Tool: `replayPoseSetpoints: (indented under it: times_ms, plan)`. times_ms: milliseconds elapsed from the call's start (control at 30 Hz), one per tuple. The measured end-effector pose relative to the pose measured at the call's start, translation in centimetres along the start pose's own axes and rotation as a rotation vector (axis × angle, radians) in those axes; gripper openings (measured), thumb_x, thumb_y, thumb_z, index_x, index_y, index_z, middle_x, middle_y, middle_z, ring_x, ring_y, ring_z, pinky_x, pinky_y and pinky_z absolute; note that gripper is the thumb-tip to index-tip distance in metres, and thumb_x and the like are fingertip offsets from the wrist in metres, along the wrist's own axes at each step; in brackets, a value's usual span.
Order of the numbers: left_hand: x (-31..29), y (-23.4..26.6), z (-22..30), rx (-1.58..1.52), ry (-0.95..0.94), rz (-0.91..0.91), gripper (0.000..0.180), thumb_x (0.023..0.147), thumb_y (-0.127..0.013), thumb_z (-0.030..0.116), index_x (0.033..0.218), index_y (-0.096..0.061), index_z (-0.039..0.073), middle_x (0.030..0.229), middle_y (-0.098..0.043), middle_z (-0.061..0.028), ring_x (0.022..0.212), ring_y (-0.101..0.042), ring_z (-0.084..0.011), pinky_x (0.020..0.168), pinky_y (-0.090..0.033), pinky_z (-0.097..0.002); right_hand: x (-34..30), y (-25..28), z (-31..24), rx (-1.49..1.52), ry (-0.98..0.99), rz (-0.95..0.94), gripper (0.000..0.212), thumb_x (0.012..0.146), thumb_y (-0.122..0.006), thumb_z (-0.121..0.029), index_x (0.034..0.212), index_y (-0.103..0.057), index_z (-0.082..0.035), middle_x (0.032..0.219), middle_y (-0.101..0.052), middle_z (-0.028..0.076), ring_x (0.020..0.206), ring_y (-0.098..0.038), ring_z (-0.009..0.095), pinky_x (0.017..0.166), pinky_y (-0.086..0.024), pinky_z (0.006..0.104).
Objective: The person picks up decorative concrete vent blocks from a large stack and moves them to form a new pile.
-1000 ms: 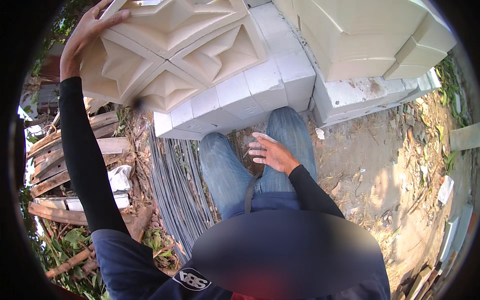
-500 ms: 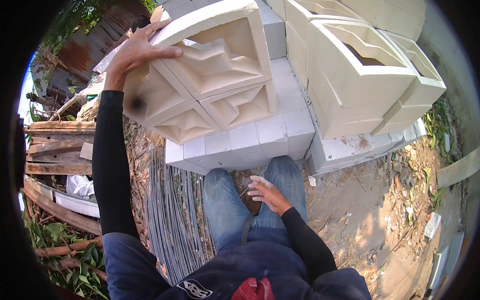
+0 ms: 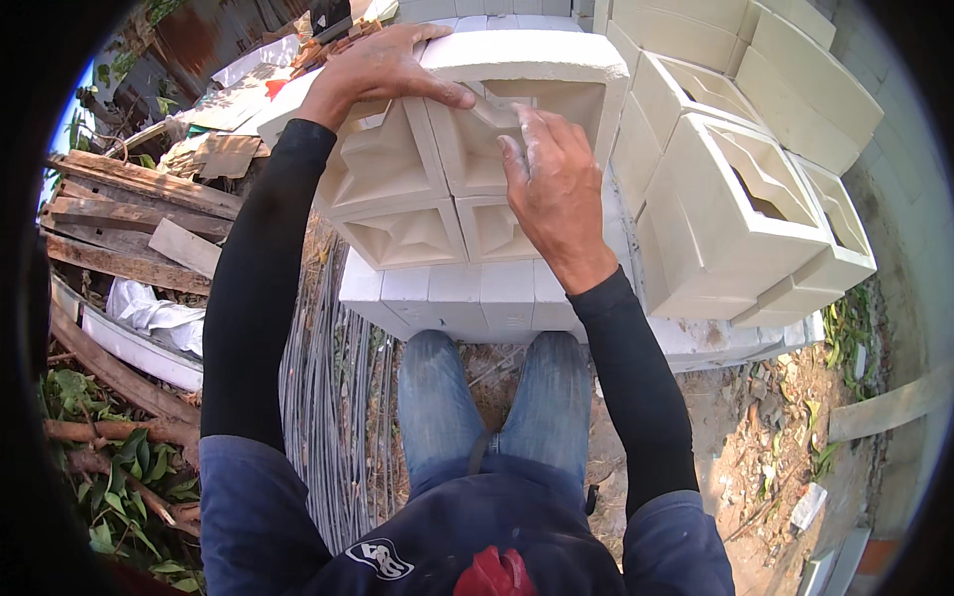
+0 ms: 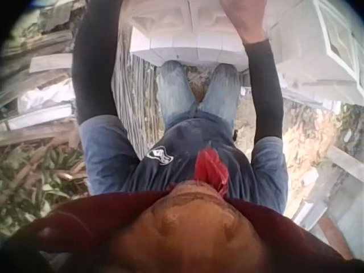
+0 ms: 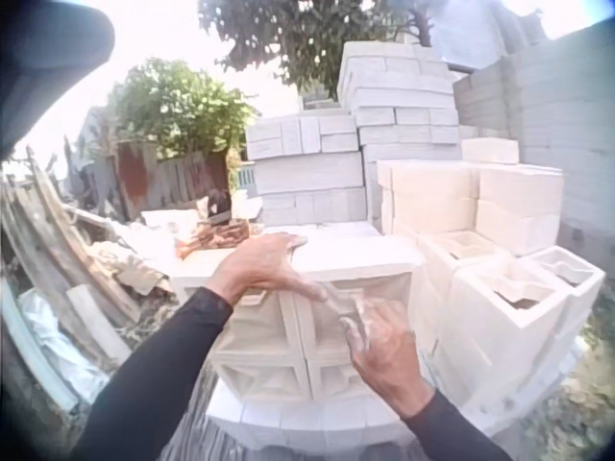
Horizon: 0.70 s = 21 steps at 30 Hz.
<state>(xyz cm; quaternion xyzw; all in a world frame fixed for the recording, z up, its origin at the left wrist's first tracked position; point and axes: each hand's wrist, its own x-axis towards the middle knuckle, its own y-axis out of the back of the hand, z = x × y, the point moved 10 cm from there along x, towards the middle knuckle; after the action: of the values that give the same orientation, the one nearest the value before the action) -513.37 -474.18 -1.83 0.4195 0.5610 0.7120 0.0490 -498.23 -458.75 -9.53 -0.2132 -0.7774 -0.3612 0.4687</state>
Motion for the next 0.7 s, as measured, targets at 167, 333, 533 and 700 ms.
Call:
replayPoseSetpoints:
  times_ms: [167,333,533,700]
  plan:
    - [0.4,1.5,2.3,0.061,0.052,-0.156,0.103,0.057,-0.089,0.065,0.130,-0.064,-0.004,0.122,-0.071,-0.0211,0.113,-0.068,-0.0293,0.096,-0.051,-0.0376,0.9,-2.0,-0.4,-0.148,0.097,0.004,0.035,0.089,-0.075,-0.017,0.120,-0.068,-0.002,0.107,-0.070,0.015,0.097,-0.066,0.034,0.084,-0.053,0.0444]
    - [-0.5,1.4,2.8,-0.279,0.054,-0.230,0.083,0.056,-0.090,0.061,0.103,-0.074,-0.005,0.098,-0.076,-0.0215,0.091,-0.073,-0.0296,0.080,-0.054,-0.0396,2.2,-4.1,-0.6,-0.219,0.161,-0.079,0.039,0.089,-0.076,-0.030,0.116,-0.068,-0.003,0.095,-0.072,0.014,0.089,-0.068,0.033,0.082,-0.054,0.0434]
    - [-0.3,1.1,2.6,-0.116,0.012,-0.162,0.095,0.054,-0.086,0.070,0.107,-0.073,-0.008,0.103,-0.074,-0.0259,0.096,-0.072,-0.0357,0.086,-0.055,-0.0406,3.2,-7.4,1.5,-0.330,0.248,-0.316,0.042,0.094,-0.068,-0.040,0.113,-0.067,-0.004,0.094,-0.075,0.018,0.083,-0.072,0.037,0.078,-0.057,0.0457]
    - [-0.4,1.0,1.8,-0.081,-0.028,-0.127,0.106,0.053,-0.084,0.075,0.114,-0.069,-0.010,0.113,-0.070,-0.0300,0.106,-0.069,-0.0380,0.093,-0.053,-0.0407,3.3,-8.3,1.5,-0.318,0.196,-0.425,0.044,0.095,-0.067,-0.042,0.115,-0.066,-0.002,0.090,-0.074,0.020,0.083,-0.072,0.040,0.075,-0.058,0.0495]
